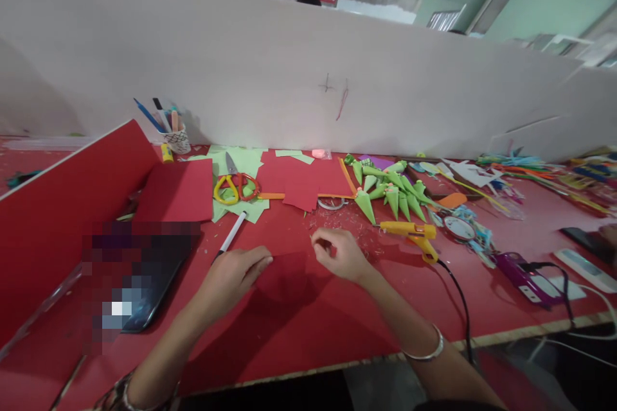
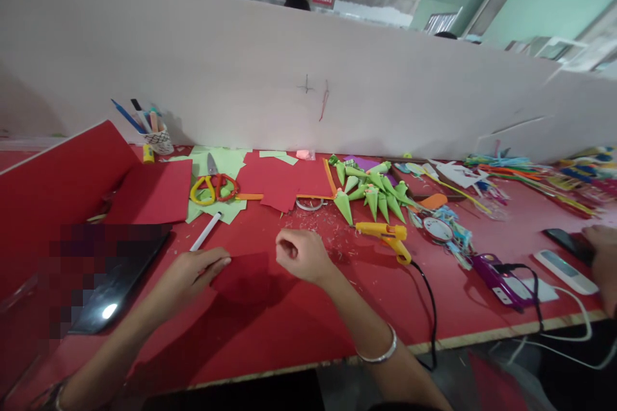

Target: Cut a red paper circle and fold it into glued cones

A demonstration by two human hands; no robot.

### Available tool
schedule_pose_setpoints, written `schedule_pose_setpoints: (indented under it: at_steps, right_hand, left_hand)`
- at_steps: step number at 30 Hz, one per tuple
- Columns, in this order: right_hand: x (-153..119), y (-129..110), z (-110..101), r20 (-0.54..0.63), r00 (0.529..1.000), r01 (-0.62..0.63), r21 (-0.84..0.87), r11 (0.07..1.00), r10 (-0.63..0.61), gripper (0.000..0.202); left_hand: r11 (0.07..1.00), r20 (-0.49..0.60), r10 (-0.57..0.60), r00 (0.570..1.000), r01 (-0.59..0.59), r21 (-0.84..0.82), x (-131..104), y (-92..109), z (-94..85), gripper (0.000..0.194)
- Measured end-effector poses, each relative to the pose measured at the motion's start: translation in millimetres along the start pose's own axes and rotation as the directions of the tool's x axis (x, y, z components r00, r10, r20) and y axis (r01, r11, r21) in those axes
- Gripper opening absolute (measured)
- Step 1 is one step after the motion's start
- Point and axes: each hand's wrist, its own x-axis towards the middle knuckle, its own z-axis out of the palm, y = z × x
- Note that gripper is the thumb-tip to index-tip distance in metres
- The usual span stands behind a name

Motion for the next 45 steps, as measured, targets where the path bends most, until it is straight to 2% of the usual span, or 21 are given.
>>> schedule_pose_setpoints:
  at_steps: [3,6,10,15,18,20,24,26,27,28,30,32,34,37,40,45]
  right_hand:
    - [2.3,-10.5,-3.1,0.120,0.991,0.040,0.118,0.992,-0.054,0.014]
    - [6.5,-20.9,-2.1,0.222,0.972,0.059,0.082,0.995,-0.076,0.023]
    - [10.7,-27.8,0.9,0.263,0.962,0.075,-0.003,0.997,-0.071,0.026]
    - [12.5,-30.7,3.6,0.263,0.962,0.074,0.022,0.997,-0.077,0.025]
    - [11.2,-29.2,1.4,0.257,0.964,0.047,0.067,0.997,-0.063,0.027]
    - [9.3,-25.9,-3.3,0.247,0.968,0.018,0.120,0.993,-0.048,0.029]
    - [4.7,-15.6,-15.2,0.202,0.979,-0.045,0.201,0.978,0.003,0.031]
    - [3.2,-12.1,-18.8,0.197,0.980,-0.053,0.209,0.977,0.011,0.031]
    - [2.8,-11.5,-19.8,0.206,0.979,-0.049,0.208,0.977,0.005,0.031]
    - [2.8,-11.5,-20.3,0.217,0.976,-0.041,0.207,0.978,-0.005,0.030]
    - [3.4,-13.1,-20.4,0.233,0.972,-0.023,0.210,0.977,-0.027,0.030]
    - [4.4,-15.7,-20.0,0.223,0.974,-0.001,0.196,0.981,-0.044,0.029]
    - [5.5,-19.1,-19.0,0.183,0.981,0.038,0.127,0.991,-0.061,0.025]
    - [8.0,-26.6,-14.3,0.132,0.982,0.142,-0.035,0.989,-0.136,0.016]
    - [12.1,-35.6,-7.0,0.131,0.964,0.246,-0.132,0.960,-0.230,0.013]
    - [14.8,-38.7,-0.6,0.069,0.960,0.279,-0.177,0.944,-0.271,0.015]
  left_hand:
    - [1.000,-0.011,0.022,1.000,-0.022,-0.015,0.1,2.0,1.0,0.035]
    - [0.982,-0.113,0.149,0.982,-0.134,0.132,3.8,5.2,3.9,0.024]
    - [0.843,-0.195,0.434,0.880,-0.320,0.433,11.8,10.8,11.0,0.016]
    - [0.740,-0.312,0.540,0.781,-0.264,0.619,15.9,13.5,19.2,0.021]
    - [0.714,-0.330,0.574,0.749,-0.260,0.650,15.6,6.2,17.2,0.024]
    - [0.715,-0.346,0.572,0.744,-0.247,0.654,15.3,-4.1,12.1,0.025]
    - [0.753,-0.410,0.518,0.751,-0.172,0.635,13.4,-26.1,-1.4,0.024]
    - [0.784,-0.450,0.473,0.757,-0.129,0.607,11.9,-28.5,-5.7,0.024]
    - [0.815,-0.452,0.433,0.780,-0.125,0.566,11.1,-26.5,-6.8,0.022]
    - [0.851,-0.431,0.386,0.816,-0.135,0.507,10.4,-22.9,-7.1,0.021]
    - [0.928,-0.278,0.283,0.918,-0.190,0.320,9.3,-13.2,-6.1,0.022]
    - [0.958,-0.098,0.236,0.967,-0.214,0.192,8.4,-4.2,-3.7,0.025]
    - [0.968,0.000,0.198,0.980,-0.195,0.158,7.6,1.9,-1.2,0.031]
    - [0.974,0.058,0.157,0.986,-0.164,0.155,6.9,8.3,1.8,0.034]
    - [0.963,0.075,0.176,0.982,-0.187,0.192,7.3,14.5,4.3,0.031]
    - [0.959,0.035,0.209,0.977,-0.211,0.187,6.7,16.1,7.4,0.032]
